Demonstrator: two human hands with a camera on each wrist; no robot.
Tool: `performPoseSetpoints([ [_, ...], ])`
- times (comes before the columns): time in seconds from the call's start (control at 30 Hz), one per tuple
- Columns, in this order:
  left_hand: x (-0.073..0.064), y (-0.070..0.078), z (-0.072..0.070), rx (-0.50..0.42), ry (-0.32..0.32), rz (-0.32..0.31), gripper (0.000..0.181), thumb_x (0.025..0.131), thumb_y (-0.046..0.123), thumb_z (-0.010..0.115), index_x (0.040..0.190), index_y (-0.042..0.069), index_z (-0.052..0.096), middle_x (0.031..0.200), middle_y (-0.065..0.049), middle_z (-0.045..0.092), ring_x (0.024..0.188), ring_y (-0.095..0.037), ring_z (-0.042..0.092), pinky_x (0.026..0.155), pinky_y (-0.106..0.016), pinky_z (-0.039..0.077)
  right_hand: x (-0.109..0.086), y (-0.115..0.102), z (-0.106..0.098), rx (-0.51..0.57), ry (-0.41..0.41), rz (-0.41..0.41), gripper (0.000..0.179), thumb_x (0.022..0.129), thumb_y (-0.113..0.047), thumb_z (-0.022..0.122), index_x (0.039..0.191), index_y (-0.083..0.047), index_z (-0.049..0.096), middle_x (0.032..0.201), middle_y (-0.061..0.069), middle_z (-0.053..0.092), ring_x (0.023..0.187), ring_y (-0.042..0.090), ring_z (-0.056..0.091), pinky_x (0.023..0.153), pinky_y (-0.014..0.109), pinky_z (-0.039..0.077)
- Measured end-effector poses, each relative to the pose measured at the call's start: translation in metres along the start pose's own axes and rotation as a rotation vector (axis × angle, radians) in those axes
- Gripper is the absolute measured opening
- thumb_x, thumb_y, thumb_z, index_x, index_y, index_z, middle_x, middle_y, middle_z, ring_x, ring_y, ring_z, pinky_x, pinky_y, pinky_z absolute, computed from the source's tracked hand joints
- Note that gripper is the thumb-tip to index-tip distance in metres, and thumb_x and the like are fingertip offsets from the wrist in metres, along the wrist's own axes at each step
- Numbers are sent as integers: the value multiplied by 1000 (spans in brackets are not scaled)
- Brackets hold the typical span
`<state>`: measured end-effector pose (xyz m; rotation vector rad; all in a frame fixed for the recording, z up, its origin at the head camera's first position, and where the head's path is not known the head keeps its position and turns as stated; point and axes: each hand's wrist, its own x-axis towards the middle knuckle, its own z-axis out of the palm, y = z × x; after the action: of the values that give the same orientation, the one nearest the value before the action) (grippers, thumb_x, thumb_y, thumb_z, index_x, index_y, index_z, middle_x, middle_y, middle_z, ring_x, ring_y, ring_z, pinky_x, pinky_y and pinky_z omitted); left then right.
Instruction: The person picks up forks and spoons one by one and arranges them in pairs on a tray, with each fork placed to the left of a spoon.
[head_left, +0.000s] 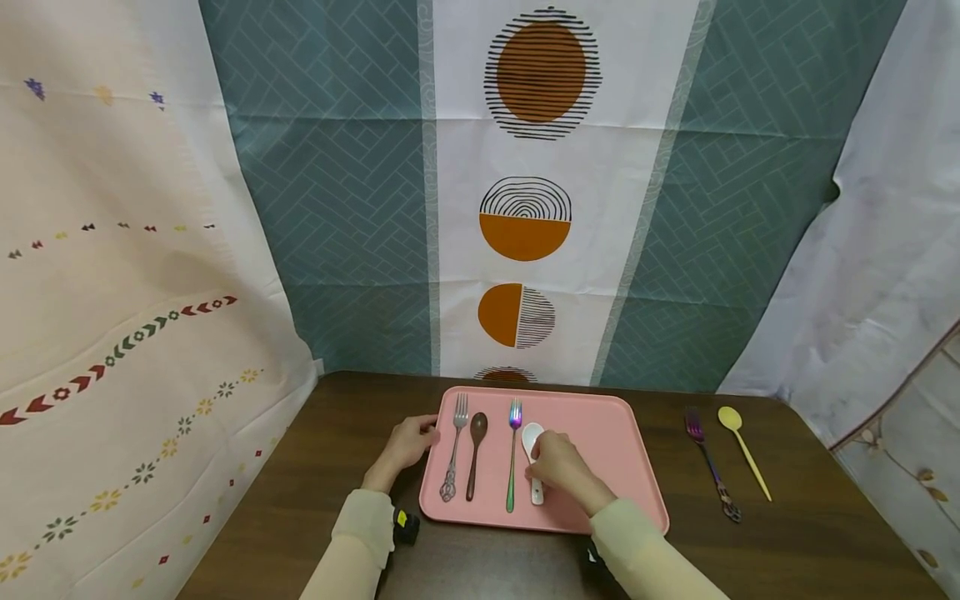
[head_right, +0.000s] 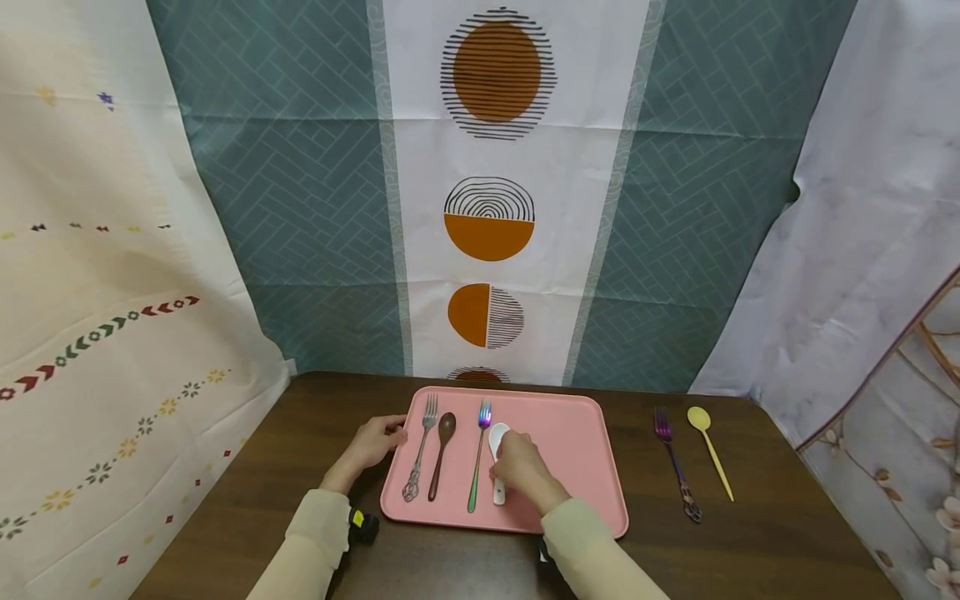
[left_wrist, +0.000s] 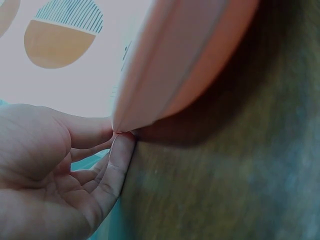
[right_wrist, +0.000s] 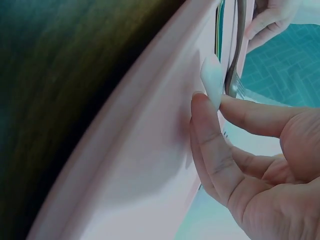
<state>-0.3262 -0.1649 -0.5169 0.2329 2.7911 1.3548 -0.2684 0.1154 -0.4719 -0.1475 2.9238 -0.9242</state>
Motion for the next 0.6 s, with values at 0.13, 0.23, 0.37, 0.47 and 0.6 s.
performPoseSetpoints([
  [0.13, -1, 1, 0, 1, -1, -10, 40, 102, 7, 62, 140, -6, 60, 101, -9, 68, 91, -23, 62, 87, -43, 57, -1, -3, 2, 14, -8, 25, 20, 78, -1, 85, 82, 0, 65, 76, 7, 59, 65, 16, 58, 54, 25, 47],
  [0.23, -1, 1, 0, 1, -1, -12, 40, 102, 8, 62, 141, -6, 60, 103, -9, 68, 91, -23, 62, 89, -44, 57, -1, -4, 3, 14, 0, 24, 22, 78, -1, 86, 81, -1, 63, 76, 7, 59, 64, 17, 59, 54, 26, 47],
  [0.37, -1, 1, 0, 2, -1, -13, 41, 103, 8, 62, 141, -5, 60, 103, -10, 68, 91, -23, 62, 89, -45, 57, -1, -3, 5, 19, -1, 31, 24, 78, -2, 86, 81, -1, 62, 77, 9, 57, 65, 18, 60, 54, 26, 48],
  [0.47, -1, 2, 0, 3, 0, -15, 41, 103, 8, 62, 141, -5, 60, 103, -9, 68, 91, -23, 62, 89, -44, 56, 0, -2, 6, 26, -13, 37, 24, 79, -1, 85, 83, -1, 62, 77, 9, 57, 62, 16, 60, 53, 26, 48],
  [0.6, -1, 2, -1, -1, -1, -17, 41, 103, 8, 62, 141, -6, 60, 103, -10, 68, 92, -23, 62, 90, -45, 56, 0, -1, 8, 26, -28, 37, 24, 80, -1, 85, 83, 0, 62, 75, 8, 58, 55, 14, 60, 50, 25, 48],
])
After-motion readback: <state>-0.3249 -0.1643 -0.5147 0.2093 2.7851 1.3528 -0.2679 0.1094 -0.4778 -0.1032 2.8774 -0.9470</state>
